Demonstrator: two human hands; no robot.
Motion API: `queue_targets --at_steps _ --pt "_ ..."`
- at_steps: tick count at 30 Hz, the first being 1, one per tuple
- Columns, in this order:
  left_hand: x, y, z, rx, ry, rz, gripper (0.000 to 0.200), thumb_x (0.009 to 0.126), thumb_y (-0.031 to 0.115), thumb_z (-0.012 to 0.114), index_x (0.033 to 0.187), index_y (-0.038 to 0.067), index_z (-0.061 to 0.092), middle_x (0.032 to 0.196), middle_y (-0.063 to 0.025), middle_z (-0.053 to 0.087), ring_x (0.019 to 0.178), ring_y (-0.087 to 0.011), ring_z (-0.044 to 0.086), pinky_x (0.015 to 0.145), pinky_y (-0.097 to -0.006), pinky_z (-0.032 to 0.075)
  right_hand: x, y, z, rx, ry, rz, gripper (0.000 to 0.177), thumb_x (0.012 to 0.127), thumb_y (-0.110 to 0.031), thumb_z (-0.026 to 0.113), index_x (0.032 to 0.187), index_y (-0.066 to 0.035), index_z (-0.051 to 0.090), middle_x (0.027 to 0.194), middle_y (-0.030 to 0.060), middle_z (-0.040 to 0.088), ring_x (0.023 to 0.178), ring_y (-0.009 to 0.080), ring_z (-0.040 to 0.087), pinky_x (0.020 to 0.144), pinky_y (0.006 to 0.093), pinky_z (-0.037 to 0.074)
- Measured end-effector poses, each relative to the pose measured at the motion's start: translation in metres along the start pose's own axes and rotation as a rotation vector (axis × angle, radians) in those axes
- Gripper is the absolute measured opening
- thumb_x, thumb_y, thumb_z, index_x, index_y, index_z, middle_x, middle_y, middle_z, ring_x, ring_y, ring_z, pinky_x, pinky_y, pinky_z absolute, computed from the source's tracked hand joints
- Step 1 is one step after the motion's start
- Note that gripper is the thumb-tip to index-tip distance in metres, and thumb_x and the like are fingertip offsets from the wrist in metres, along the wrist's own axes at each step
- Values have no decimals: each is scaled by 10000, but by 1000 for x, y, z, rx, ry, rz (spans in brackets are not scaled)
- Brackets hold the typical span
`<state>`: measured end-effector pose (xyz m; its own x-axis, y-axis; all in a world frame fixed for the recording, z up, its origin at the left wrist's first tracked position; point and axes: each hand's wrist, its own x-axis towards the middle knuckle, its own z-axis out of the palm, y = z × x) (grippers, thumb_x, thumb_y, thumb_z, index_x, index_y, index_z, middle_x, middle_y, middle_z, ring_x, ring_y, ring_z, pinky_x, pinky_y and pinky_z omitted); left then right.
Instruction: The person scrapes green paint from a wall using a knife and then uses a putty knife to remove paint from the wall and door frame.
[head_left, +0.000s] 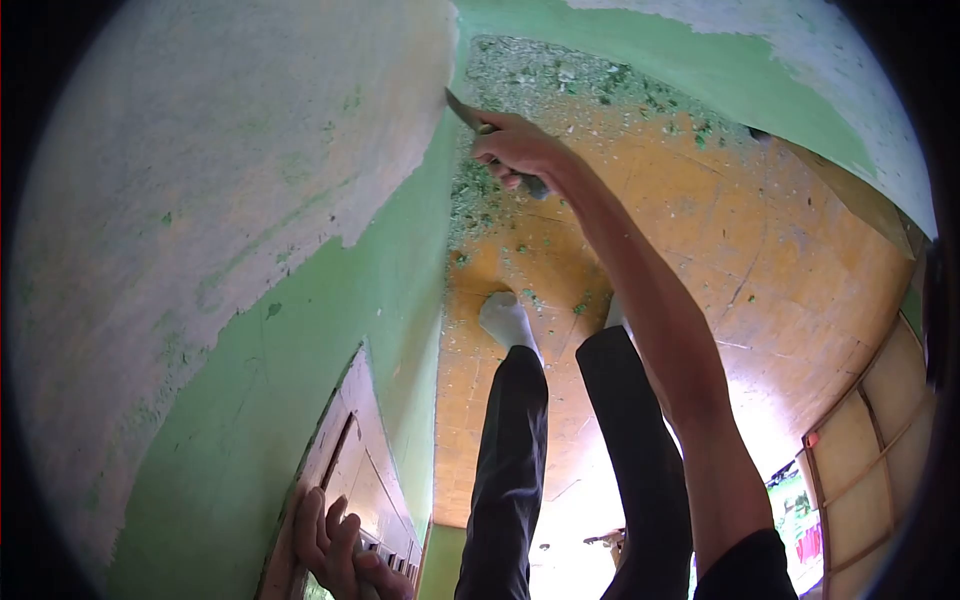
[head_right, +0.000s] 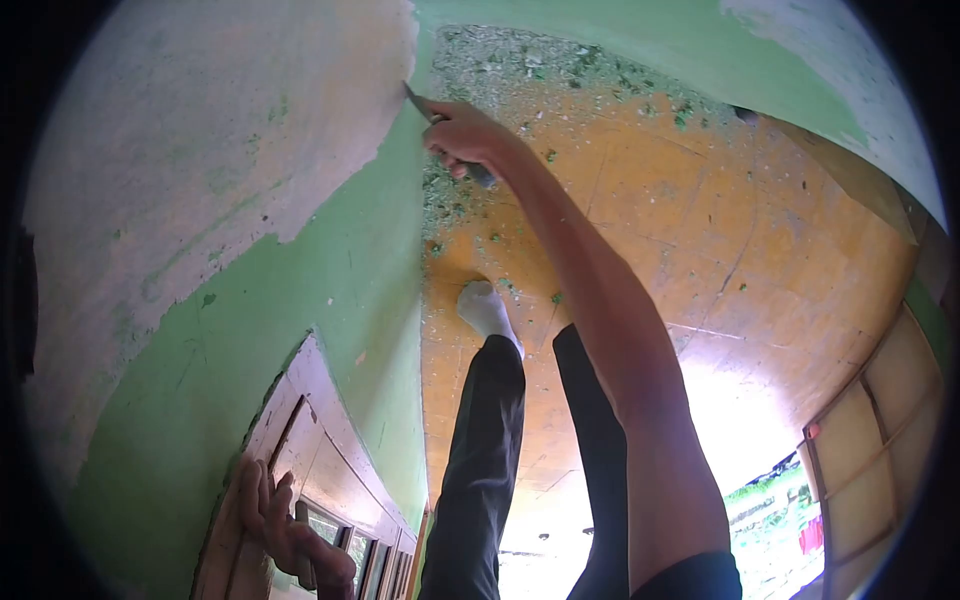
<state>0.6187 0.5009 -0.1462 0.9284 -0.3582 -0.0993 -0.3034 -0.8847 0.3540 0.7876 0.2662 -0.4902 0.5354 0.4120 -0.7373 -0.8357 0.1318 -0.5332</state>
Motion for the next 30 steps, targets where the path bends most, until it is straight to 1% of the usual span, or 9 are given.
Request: queue_targets --at_steps 4,6,7,9,12,19,21,25,30 --pt "-5 4 -2 -45 67 -63 386 1015 154 350 1030 -164 568 1074 -298 600 1103 -543 547 864 -539 602 8 -3 3 1 31 -40 747 847 -28 561 1542 -138 309 633 -2 478 468 90 427 397 271 363" --pt "-17 11 -11 7 -124 -331 349 1031 242 345 1175 15 567 1327 -332 447 1183 -420 549 871 -456 562 29 -2 -6 -3 87 -25 721 850 -27 544 1532 -118 329 630 3 487 456 94 424 396 275 371" --pt "-12 8 -8 8 -128 -328 349 1031 242 345 1175 15 567 1327 -332 447 1183 -420 549 871 -456 562 29 3 -8 2 89 -25 721 850 -27 544 1532 -118 329 630 3 487 456 94 424 396 275 371" --pt "3 2 0 -10 35 -51 391 1022 160 347 1069 -168 555 1069 -289 607 1109 -545 546 886 -553 588 21 9 -10 1 -4 -26 727 847 -36 558 1532 -124 330 633 1 493 457 92 422 400 275 379" --pt "-17 -17 7 -65 95 137 398 1029 171 345 1114 -162 545 1096 -291 601 1113 -530 553 895 -553 583 6 -2 -2 -50 29 -26 747 836 -36 576 1535 -121 325 632 4 490 461 89 421 407 267 366" --pt "-6 -8 7 -20 77 102 363 1032 137 334 1078 -159 539 1121 -290 599 1084 -526 563 892 -573 575 -1 -1 2 -52 13 -12 743 808 13 548 1518 -83 352 659 37 518 461 118 476 412 289 411" --pt "8 8 4 -15 38 -99 351 1032 139 345 1065 -150 542 1132 -282 597 1077 -526 564 892 -572 571 -13 -1 12 -101 32 -47 721 797 14 531 1498 -93 400 651 35 513 467 127 494 408 293 410" --pt "0 -6 6 39 35 110 354 1032 162 361 1082 -131 553 1142 -281 592 1106 -509 555 901 -564 565 13 -4 0 -74 84 5 682 795 7 505 1467 -93 455 680 67 546 485 147 516 411 306 423" --pt "-4 5 8 -112 64 -129 358 1033 170 354 1104 -115 559 1163 -286 579 1159 -494 523 924 -572 554 9 -8 7 -127 89 4 703 816 9 490 1503 -101 392 690 81 548 479 145 496 410 311 420"
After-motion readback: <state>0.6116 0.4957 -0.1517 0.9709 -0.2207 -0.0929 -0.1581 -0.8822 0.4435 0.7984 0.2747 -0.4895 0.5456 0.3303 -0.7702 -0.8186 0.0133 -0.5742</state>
